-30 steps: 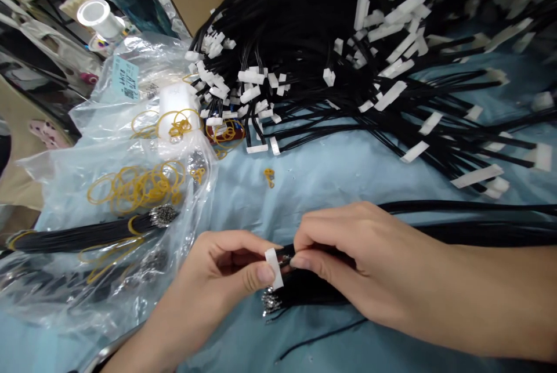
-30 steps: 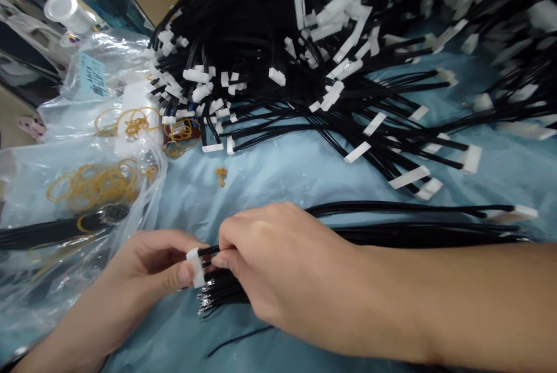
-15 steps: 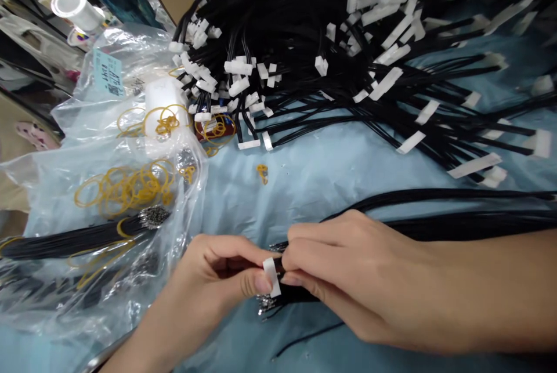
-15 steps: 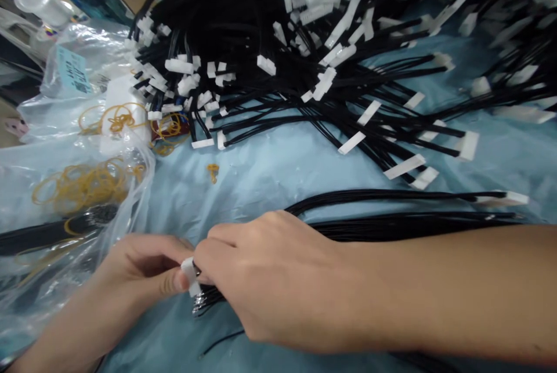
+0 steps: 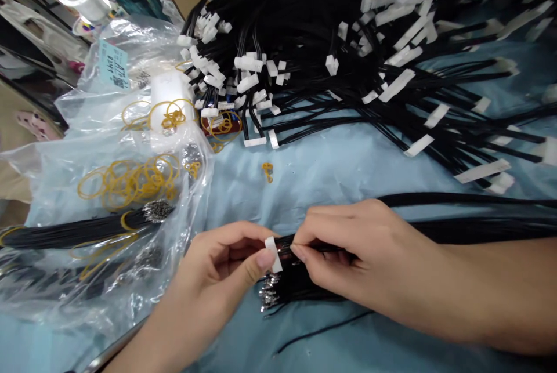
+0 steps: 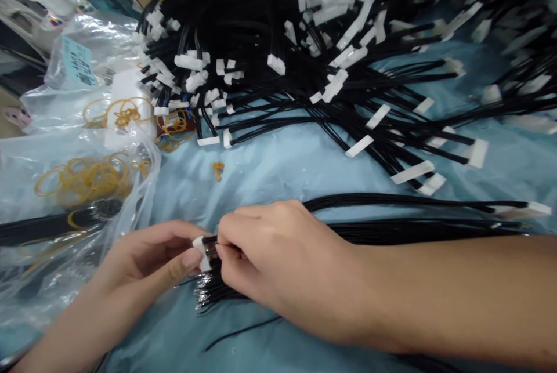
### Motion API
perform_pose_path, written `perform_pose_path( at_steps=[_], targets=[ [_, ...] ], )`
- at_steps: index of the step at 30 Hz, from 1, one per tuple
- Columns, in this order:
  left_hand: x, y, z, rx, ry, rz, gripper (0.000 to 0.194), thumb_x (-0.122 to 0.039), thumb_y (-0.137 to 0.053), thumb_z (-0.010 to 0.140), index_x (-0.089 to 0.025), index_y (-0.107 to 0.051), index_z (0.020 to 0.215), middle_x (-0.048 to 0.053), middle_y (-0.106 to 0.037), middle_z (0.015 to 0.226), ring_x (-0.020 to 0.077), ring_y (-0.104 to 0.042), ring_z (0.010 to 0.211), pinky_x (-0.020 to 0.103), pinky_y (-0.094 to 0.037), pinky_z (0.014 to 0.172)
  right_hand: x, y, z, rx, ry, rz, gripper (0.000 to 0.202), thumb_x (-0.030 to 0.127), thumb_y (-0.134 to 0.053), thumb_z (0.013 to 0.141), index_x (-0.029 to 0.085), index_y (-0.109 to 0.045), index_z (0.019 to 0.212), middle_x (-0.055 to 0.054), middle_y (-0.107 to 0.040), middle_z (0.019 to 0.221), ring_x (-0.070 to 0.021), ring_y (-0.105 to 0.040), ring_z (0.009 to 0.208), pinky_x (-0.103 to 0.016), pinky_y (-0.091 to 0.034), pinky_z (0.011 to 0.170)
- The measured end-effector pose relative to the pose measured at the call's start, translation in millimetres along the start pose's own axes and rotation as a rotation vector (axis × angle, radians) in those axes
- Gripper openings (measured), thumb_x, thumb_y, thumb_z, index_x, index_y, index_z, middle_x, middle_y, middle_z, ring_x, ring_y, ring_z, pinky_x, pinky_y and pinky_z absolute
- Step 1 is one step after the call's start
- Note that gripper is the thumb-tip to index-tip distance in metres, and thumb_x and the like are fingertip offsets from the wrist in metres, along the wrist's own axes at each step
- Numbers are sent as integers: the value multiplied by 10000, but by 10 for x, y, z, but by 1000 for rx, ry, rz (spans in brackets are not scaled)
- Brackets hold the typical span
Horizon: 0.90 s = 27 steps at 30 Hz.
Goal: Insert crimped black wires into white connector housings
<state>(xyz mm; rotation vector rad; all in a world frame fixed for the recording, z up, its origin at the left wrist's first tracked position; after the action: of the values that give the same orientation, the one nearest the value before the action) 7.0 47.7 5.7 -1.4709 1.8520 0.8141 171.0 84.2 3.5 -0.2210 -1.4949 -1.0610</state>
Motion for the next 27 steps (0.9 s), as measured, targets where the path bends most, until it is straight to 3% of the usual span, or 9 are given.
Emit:
perform_pose_path(
  at_steps=[7, 17, 27],
  targets=[
    [7, 0, -6, -26, -43, 89, 73, -279, -677, 782, -228, -723, 754, -38, -695, 678, 86, -604, 644, 111, -482, 584, 9, 8, -19, -27, 30, -49, 171, 50, -482, 806, 132, -525, 663, 44, -477, 603, -32, -397, 516, -155, -312, 490],
    [10, -2, 1, 20, -1, -31, 127, -236, -696, 781, -312, -765, 857, -67, -731, 693, 57, -629, 661, 72, -486, 601, 3, 1, -16, -43, 60, -89, 179, 79, -484, 860, 119, -561, 703, 43, -460, 604, -32, -401, 506, -163, -318, 489],
    [47, 11, -16, 14, 35, -70, 134, -248, -723, 753, -252, -761, 881, -29, -758, 729, 74, -644, 668, 92, -505, 597, 3, 1, -33, -23, 86, -52, 142, 75, -504, 838, 120, -580, 726, 49, -463, 613, -25, -400, 520, -146, -322, 497]
  ],
)
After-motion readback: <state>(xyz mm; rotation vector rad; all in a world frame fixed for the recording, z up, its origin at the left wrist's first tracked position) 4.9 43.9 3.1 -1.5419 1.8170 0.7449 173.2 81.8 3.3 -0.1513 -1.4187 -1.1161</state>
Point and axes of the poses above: each hand's wrist, its own z-axis towards the middle knuckle, its own y-axis out of the back of the hand, x = y × z, the point moved 3 cm from there along z, towards the middle knuckle
